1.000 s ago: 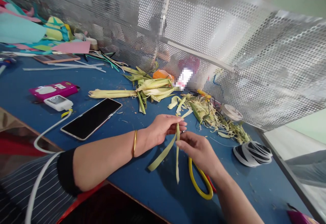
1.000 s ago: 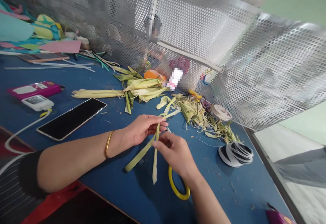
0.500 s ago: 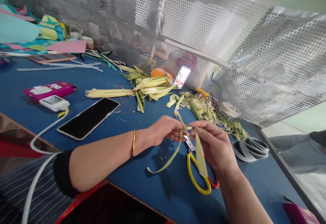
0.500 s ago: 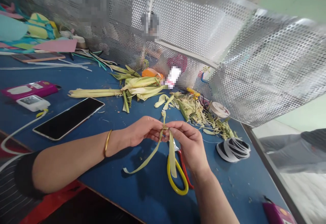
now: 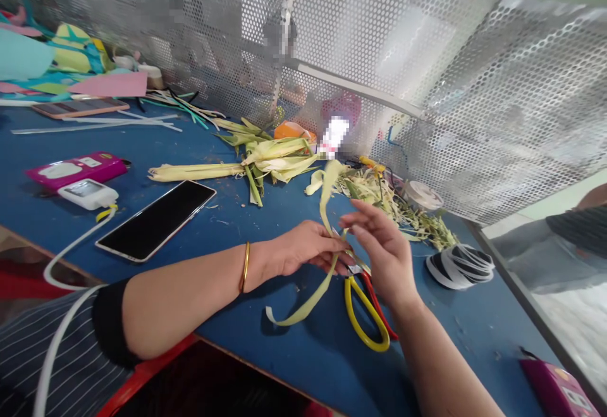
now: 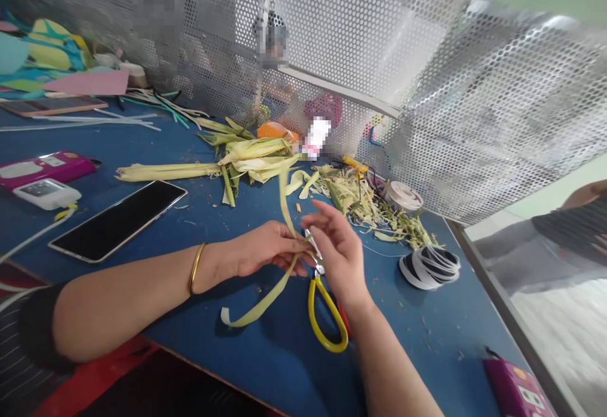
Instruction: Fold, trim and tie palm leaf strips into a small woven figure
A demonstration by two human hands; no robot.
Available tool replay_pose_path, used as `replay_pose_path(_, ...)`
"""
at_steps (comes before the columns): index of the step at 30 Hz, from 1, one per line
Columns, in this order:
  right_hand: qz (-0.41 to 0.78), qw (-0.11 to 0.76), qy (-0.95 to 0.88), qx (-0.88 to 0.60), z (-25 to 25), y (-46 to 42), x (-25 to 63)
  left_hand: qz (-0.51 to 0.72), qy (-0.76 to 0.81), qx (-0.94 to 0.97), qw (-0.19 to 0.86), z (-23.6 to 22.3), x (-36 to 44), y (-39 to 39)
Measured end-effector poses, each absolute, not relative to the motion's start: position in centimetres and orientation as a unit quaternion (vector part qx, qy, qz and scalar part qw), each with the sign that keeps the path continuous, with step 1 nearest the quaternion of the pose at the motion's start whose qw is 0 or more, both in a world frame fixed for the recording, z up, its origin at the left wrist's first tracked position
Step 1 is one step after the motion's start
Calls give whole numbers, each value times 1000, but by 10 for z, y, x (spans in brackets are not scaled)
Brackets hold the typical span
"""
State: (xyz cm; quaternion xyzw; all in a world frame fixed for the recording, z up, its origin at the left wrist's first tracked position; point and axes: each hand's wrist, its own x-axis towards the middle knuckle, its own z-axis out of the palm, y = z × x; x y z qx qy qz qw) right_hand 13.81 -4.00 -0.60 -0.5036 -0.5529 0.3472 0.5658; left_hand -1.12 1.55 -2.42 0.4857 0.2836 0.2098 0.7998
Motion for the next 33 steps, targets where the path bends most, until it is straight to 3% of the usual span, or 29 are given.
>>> replay_pose_path(2, 254, 557, -568, -550, -5, -36, 147, 224, 302, 448, 811, -21, -12, 20)
replay_pose_path(4, 209, 478, -611, -595, -6, -32, 155, 250, 317, 423, 811, -18, -13, 24)
replay_pose_path(8, 217, 340, -679, -613, -11, -29, 162, 290, 345, 394, 801, -12, -16, 30)
replay_pose_path(15, 160, 331, -698, -614, -21, -23, 166, 280, 322, 367, 826, -10, -16, 31)
replay_pose_path(20, -43, 413, -686, -597, -14, -31, 156, 346, 346, 338, 804, -11, -14, 31)
replay_pose_path(21, -31, 427, -678, -598, -12, -35, 150, 364, 350, 336, 795, -10, -14, 31)
replay_pose_path(25, 231, 395, -658, -598, -17, -45, 124, 403, 364, 354, 762, -10, -12, 28)
replay_pose_path(28, 355, 392, -608, -592, -25, -48, 109, 404, 377, 388, 738, -11, -11, 27)
replay_pose_path(33, 431, 402, -572, -571, -31, -51, 99, 389, 368, 396, 746, -12, -13, 31)
